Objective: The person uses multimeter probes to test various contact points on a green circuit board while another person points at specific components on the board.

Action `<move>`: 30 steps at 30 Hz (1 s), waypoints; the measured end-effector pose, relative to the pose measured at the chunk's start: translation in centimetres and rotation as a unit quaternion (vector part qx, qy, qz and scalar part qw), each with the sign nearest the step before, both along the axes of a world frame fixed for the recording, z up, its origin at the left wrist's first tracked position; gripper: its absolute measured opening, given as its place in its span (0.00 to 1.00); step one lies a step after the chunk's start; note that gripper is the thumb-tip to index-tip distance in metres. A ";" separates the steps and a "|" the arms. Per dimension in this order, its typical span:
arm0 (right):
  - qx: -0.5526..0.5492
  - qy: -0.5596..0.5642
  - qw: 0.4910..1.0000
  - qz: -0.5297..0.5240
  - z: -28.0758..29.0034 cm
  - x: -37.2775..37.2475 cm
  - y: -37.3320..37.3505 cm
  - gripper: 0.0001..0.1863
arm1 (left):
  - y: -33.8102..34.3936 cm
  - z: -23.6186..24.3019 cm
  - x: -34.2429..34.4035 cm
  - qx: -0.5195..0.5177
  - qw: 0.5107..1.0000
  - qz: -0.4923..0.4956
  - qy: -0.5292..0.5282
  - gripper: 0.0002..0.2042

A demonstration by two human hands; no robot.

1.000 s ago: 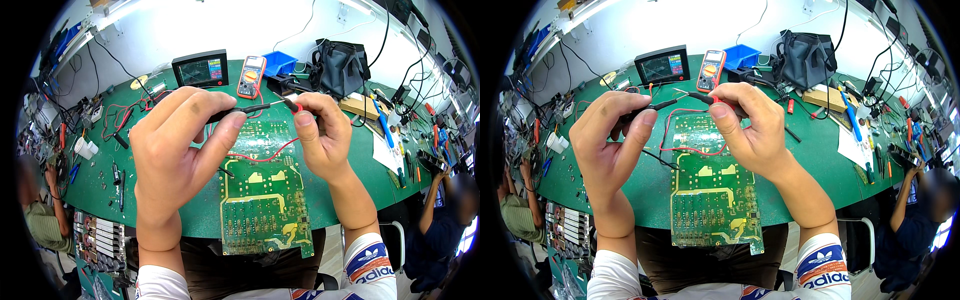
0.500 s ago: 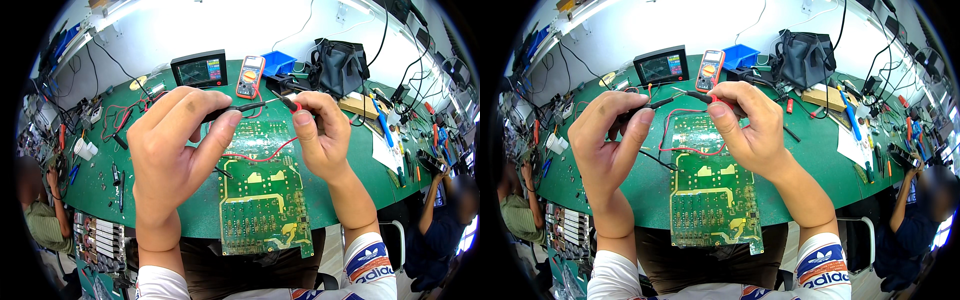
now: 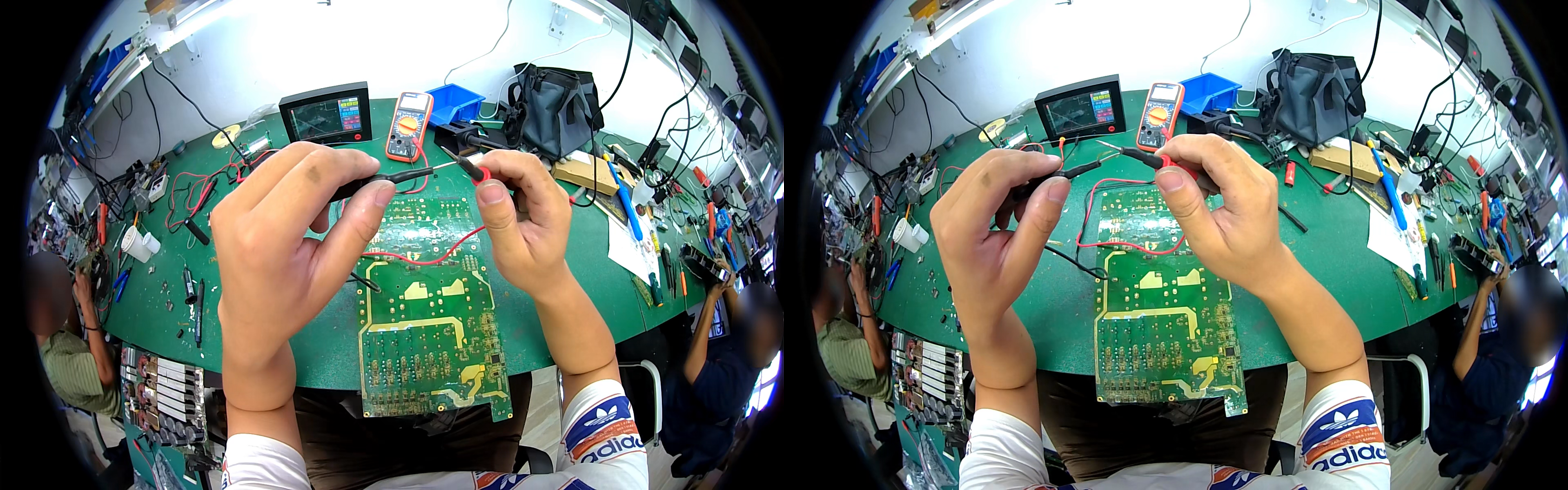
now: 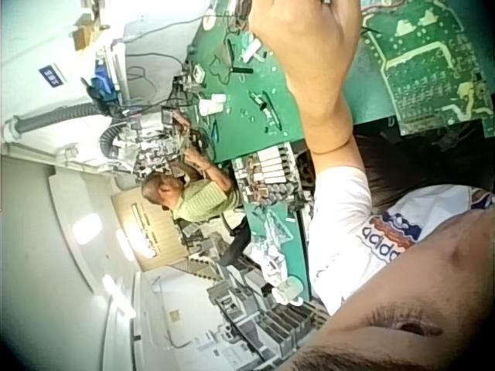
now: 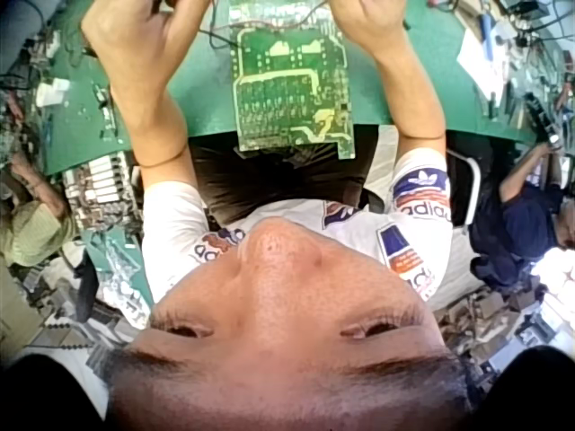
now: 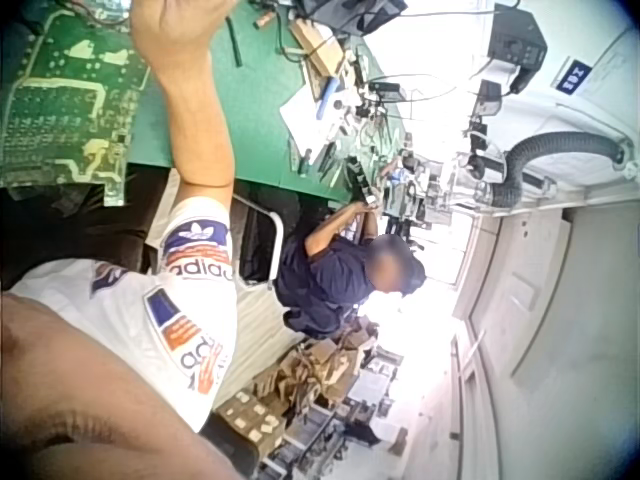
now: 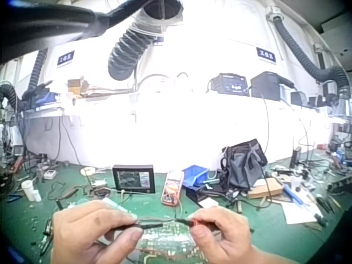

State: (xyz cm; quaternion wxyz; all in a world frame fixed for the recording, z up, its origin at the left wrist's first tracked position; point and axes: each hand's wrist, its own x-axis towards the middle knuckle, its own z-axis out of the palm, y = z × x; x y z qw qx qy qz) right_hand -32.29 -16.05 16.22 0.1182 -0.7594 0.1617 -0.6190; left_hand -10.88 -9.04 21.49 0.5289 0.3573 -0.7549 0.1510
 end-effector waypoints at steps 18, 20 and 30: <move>0.050 0.002 0.999 0.001 -0.2 0.1 0.5 0.13 | 0.2 -0.1 0.0 0.043 0.999 0.006 0.003 0.06; 0.053 0.004 0.999 0.003 -0.1 0.2 0.6 0.13 | 0.3 0.0 0.1 0.051 0.999 0.007 0.007 0.06; 0.059 0.027 0.998 0.007 -0.1 0.0 0.6 0.13 | 0.2 -0.2 -0.1 0.054 0.998 0.006 0.015 0.05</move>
